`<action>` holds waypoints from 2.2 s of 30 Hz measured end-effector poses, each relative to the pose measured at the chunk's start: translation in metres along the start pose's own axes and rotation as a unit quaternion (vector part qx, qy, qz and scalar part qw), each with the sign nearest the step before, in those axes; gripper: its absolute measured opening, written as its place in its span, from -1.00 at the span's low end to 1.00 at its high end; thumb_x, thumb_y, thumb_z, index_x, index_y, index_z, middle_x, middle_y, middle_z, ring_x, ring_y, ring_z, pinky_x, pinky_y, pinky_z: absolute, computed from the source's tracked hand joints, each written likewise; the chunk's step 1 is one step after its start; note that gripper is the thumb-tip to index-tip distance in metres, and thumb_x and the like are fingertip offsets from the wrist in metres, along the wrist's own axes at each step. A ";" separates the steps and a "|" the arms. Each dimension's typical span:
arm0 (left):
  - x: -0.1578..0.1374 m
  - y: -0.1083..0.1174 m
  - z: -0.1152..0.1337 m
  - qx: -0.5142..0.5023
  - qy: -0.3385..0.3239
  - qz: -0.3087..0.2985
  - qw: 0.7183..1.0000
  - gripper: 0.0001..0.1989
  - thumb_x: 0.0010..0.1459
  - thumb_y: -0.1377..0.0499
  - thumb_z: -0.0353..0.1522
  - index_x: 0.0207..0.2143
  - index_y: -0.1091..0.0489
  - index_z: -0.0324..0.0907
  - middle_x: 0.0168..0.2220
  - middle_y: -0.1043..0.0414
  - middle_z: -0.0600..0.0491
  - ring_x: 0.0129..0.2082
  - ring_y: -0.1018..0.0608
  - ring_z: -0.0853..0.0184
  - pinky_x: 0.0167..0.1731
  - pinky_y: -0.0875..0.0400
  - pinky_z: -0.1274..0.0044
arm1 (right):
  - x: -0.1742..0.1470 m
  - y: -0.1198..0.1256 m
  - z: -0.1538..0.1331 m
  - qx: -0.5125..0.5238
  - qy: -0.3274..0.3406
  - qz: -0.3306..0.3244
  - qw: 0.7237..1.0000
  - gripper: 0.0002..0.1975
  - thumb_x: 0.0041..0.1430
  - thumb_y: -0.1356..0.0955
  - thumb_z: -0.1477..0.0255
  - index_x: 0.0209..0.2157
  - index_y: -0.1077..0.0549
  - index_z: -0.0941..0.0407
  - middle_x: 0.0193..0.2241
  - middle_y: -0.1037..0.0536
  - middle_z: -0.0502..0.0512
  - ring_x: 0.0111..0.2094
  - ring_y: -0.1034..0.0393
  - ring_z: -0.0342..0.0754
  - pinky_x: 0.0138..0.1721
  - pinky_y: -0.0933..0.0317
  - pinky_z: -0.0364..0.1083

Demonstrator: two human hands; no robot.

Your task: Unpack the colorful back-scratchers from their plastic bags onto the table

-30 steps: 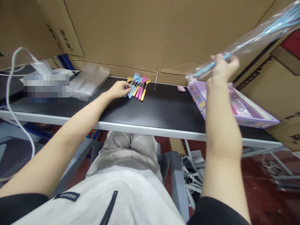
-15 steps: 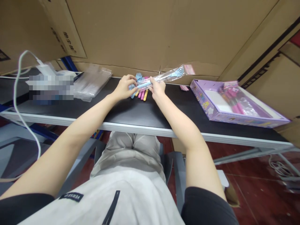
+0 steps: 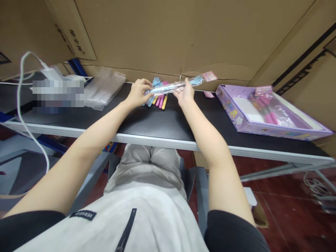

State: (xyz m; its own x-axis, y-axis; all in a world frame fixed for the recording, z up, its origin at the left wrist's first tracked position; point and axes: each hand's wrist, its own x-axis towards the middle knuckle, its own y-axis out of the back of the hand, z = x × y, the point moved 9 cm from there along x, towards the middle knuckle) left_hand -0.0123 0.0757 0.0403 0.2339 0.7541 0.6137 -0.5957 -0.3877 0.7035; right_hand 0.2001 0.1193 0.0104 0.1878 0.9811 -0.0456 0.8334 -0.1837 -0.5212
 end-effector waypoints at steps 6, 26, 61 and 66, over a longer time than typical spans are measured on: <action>-0.002 0.000 -0.002 0.015 0.028 -0.021 0.999 -0.94 0.22 -0.28 -0.37 -0.27 -0.52 -0.18 0.14 -0.56 -0.21 0.24 -0.49 -0.12 0.29 -0.30 0.04 | 0.017 0.032 -0.026 0.011 0.023 0.053 0.998 -0.48 0.48 -0.18 -0.02 0.15 -0.41 0.06 -0.11 -0.63 0.18 -0.06 -0.64 0.04 -0.07 -0.58 0.11; -0.001 0.020 -0.015 0.052 0.069 0.058 0.995 -0.82 0.34 -0.25 -0.21 -0.22 -0.53 -0.13 0.13 -0.59 -0.14 0.25 -0.47 -0.10 0.33 -0.19 0.02 | 0.027 0.053 -0.052 0.074 0.051 0.107 0.990 -0.80 0.40 -0.20 0.29 -0.22 -0.40 0.03 -0.14 -0.60 0.07 0.01 -0.59 -0.04 0.01 -0.55 0.09; -0.008 0.011 -0.066 0.103 0.170 -0.017 0.980 -0.89 0.14 -0.29 -0.28 -0.34 -0.44 -0.11 -0.18 -0.62 -0.20 0.11 -0.57 -0.16 0.20 -0.35 0.07 | 0.020 0.086 -0.083 0.055 0.128 0.192 0.972 -0.61 0.40 -0.17 0.22 0.06 -0.51 -0.03 0.01 -0.59 0.12 0.05 -0.62 -0.01 0.03 -0.55 0.18; -0.010 0.003 -0.069 0.092 0.191 -0.053 0.976 -0.71 0.03 -0.33 -0.35 -0.59 -0.25 -0.07 -0.30 -0.61 -0.18 0.03 -0.62 -0.18 0.11 -0.43 0.11 | 0.025 0.086 -0.082 0.049 0.128 0.183 0.974 -0.62 0.40 -0.18 0.21 0.06 -0.50 -0.03 0.01 -0.59 0.12 0.02 -0.63 0.00 0.00 -0.55 0.23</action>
State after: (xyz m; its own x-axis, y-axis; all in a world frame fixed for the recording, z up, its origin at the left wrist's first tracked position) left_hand -0.0694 0.1040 0.0116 -0.0384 0.9241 0.3803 -0.4270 -0.3593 0.8298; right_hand 0.3185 0.1235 0.0341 0.5964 0.8018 -0.0370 0.6349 -0.4994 -0.5896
